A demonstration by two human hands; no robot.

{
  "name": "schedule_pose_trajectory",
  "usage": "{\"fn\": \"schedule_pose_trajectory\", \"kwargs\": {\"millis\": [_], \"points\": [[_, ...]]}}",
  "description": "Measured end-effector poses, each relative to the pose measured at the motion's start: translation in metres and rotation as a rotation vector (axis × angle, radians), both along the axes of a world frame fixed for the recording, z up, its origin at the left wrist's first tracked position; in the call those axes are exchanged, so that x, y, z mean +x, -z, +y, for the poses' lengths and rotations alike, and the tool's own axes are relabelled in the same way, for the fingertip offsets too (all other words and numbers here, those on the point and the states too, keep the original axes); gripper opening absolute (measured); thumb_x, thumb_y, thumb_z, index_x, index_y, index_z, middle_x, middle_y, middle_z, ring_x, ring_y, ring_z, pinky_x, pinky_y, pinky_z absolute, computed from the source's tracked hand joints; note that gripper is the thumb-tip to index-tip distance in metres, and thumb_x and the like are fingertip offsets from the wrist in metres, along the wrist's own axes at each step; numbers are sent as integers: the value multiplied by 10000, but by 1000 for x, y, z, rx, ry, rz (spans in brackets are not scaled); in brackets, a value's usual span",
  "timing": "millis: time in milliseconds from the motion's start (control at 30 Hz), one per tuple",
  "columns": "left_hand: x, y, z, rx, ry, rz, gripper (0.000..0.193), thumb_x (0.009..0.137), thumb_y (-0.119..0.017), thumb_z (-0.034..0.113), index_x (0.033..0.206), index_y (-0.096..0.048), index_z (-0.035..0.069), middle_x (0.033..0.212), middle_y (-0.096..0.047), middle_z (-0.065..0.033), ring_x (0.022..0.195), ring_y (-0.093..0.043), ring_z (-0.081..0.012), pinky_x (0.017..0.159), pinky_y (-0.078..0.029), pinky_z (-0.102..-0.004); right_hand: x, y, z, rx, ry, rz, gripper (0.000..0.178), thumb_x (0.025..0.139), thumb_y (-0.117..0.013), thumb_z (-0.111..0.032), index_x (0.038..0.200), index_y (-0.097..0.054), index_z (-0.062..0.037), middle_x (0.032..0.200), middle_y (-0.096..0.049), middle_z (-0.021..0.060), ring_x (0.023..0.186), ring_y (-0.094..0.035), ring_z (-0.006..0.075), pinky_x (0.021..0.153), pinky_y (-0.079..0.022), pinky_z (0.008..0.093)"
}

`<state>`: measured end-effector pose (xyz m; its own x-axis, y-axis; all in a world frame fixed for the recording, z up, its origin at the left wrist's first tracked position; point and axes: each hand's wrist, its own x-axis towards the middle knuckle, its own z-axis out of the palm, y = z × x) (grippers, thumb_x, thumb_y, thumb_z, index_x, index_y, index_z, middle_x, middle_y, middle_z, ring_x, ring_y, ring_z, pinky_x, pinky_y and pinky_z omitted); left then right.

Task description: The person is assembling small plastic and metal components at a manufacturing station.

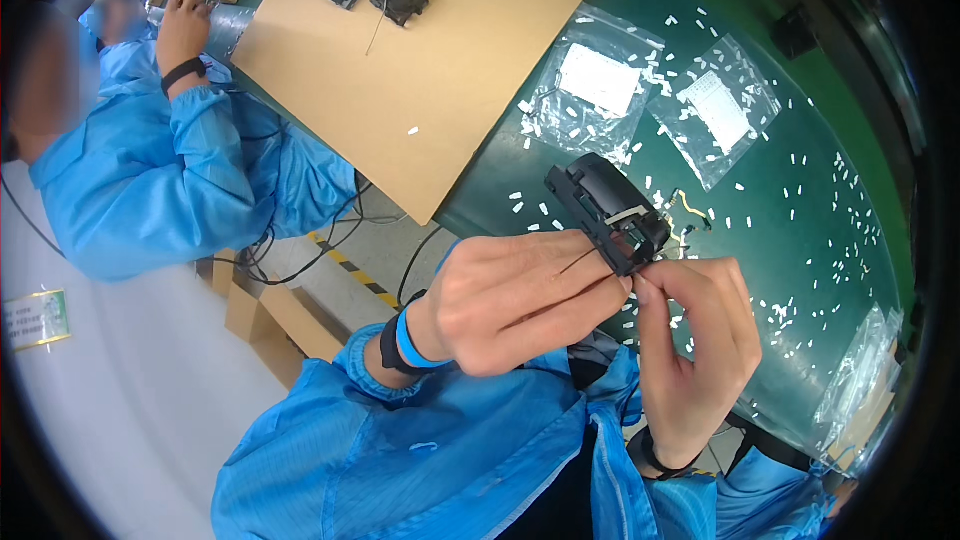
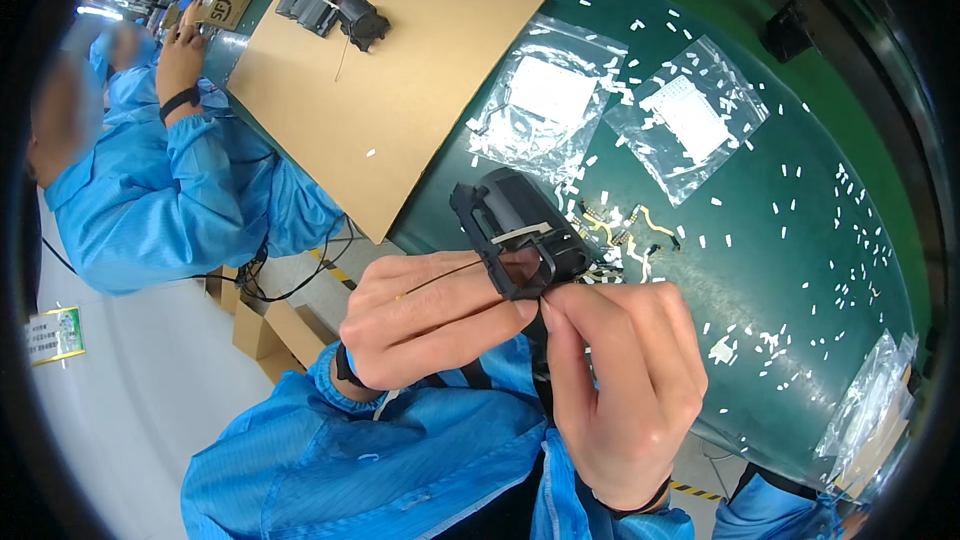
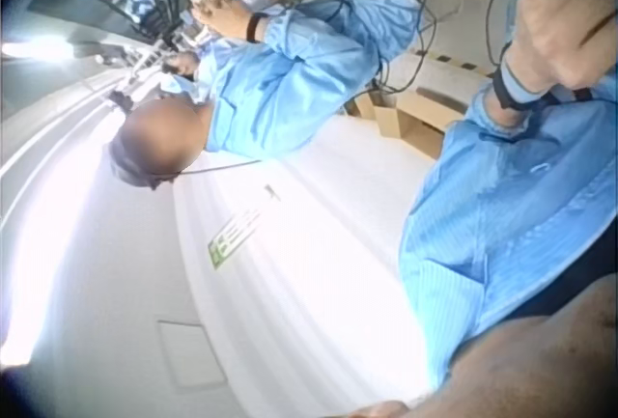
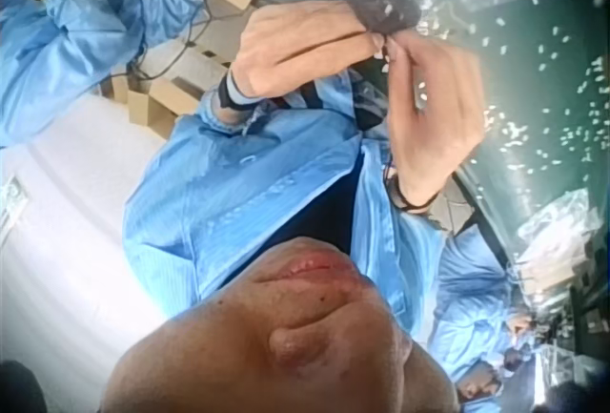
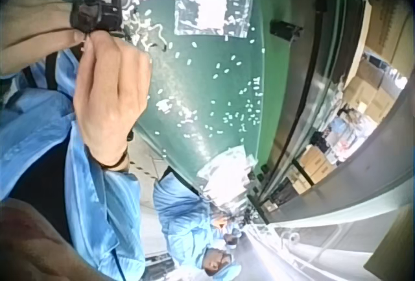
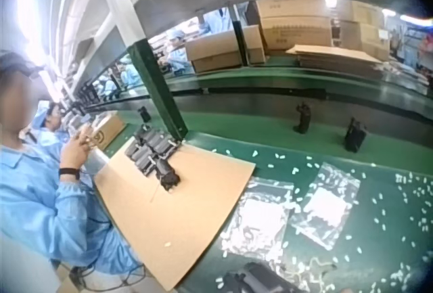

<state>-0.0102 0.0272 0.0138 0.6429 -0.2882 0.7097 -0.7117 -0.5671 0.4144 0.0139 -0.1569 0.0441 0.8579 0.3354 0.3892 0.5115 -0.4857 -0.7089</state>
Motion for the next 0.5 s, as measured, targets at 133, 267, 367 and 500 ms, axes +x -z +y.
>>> {"fn": "schedule_pose_trajectory", "kwargs": {"millis": [133, 267, 367, 500], "points": [[-1, 6, -2, -145, -14, 78, 261, 683, -750, 21, 929, -711, -55, 922, -709, -200, 811, -727, -304, 663, -598, -320, 3, 2, -1, -39, -32, -77, 237, 659, -757, 99, 856, -674, -4, 788, -636, 92, 688, -576, 259, 572, -444, 340], [-13, 3, -17, -318, -131, 261, 228, 699, -772, -71, 921, -749, -26, 915, -733, -190, 742, -740, -253, 585, -573, -277, 0, 9, -1, 5, -16, -226, 257, 655, -764, 88, 876, -676, -10, 790, -638, 79, 683, -573, 246, 570, -439, 338], [-14, 4, -22, -440, -171, 340, 241, 699, -787, -87, 928, -754, -18, 912, -734, -192, 716, -733, -242, 555, -548, -262, -2, 8, -1, 46, 8, -201, 245, 677, -758, 83, 887, -677, -13, 795, -641, 73, 683, -568, 242, 584, -432, 328], [-7, 2, -16, -240, -121, 137, 261, 703, -785, -82, 955, -747, -24, 909, -729, -203, 710, -728, -269, 572, -562, -268, -4, 6, 3, 146, 75, 28, 194, 721, -735, 86, 876, -672, -11, 795, -643, 75, 682, -561, 244, 614, -422, 321]]}}
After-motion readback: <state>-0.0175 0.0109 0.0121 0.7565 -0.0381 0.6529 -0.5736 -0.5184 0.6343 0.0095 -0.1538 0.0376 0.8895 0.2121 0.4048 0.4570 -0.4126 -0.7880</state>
